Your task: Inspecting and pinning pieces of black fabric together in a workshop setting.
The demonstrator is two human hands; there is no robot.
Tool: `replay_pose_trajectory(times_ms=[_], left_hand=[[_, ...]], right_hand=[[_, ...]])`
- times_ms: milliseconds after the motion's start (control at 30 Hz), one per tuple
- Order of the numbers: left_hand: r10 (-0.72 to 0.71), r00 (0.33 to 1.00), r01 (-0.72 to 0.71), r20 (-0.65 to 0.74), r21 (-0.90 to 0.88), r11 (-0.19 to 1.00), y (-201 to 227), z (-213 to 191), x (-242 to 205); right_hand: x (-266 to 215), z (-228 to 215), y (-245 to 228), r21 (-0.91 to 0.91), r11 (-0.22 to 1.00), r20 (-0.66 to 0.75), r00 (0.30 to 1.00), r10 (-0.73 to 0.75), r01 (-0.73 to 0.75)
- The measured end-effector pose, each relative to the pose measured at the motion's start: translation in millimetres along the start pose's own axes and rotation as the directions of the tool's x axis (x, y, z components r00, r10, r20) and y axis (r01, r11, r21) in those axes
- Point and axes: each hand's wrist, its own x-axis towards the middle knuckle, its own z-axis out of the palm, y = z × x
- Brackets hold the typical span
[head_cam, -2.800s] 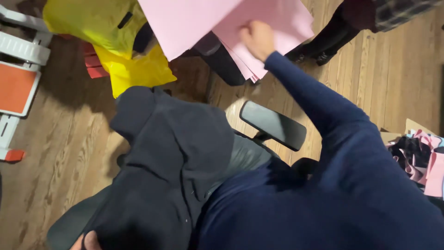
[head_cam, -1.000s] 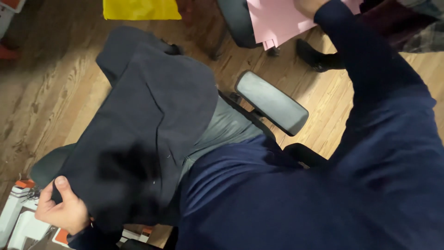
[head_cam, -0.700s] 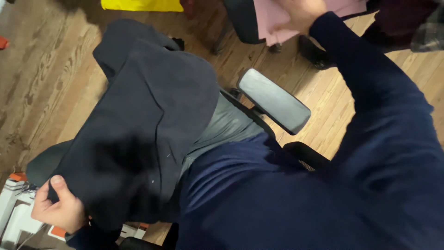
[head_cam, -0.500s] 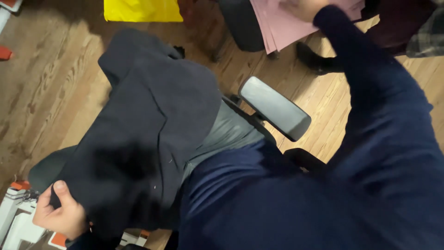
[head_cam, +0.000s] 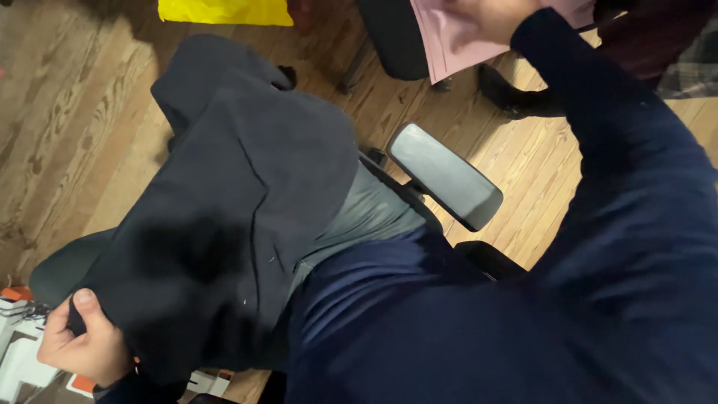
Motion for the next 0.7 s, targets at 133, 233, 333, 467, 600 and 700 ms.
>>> replay_pose_trajectory(times_ms=[133,233,333,467,600,700], left_hand=[[-0.022,0.999,0.023,0.032,-0.024,0.999,6.5,0.1,3.2],[-0.025,1.0,0.025,0.019,-0.03,0.999,19.7,5.7,7.2],[-0.036,0.999,0.036,-0.011,-0.04,0.999,30.8,6.1,7.7],[-0.013,1.0,0.013,0.004,0.002,1.0,6.7,-0.8,-1.9],[-0.028,0.999,0.029,-0.015,0.038,0.999,0.9,0.0,-2.4],[0.034,0.999,-0.034,-0.003,-0.058,0.998,12.8,4.6,1.3]], right_hand=[[-1.0,-11.4,-19.5,-0.044,0.999,-0.047,0.999,0.009,-0.012],[-6.2,-29.3,-40.8,-0.116,0.993,-0.107,0.994,0.011,-0.023],[-8.1,-35.3,-53.8,-0.183,0.983,-0.16,0.987,0.0,-0.029],[-5.5,4.4,-33.6,-0.122,0.993,-0.206,0.978,-0.017,-0.009],[-6.8,15.1,-28.5,-0.092,0.996,-0.218,0.976,-0.019,-0.001],[-4.9,-2.0,-36.4,-0.173,0.985,-0.22,0.975,-0.019,-0.02]])
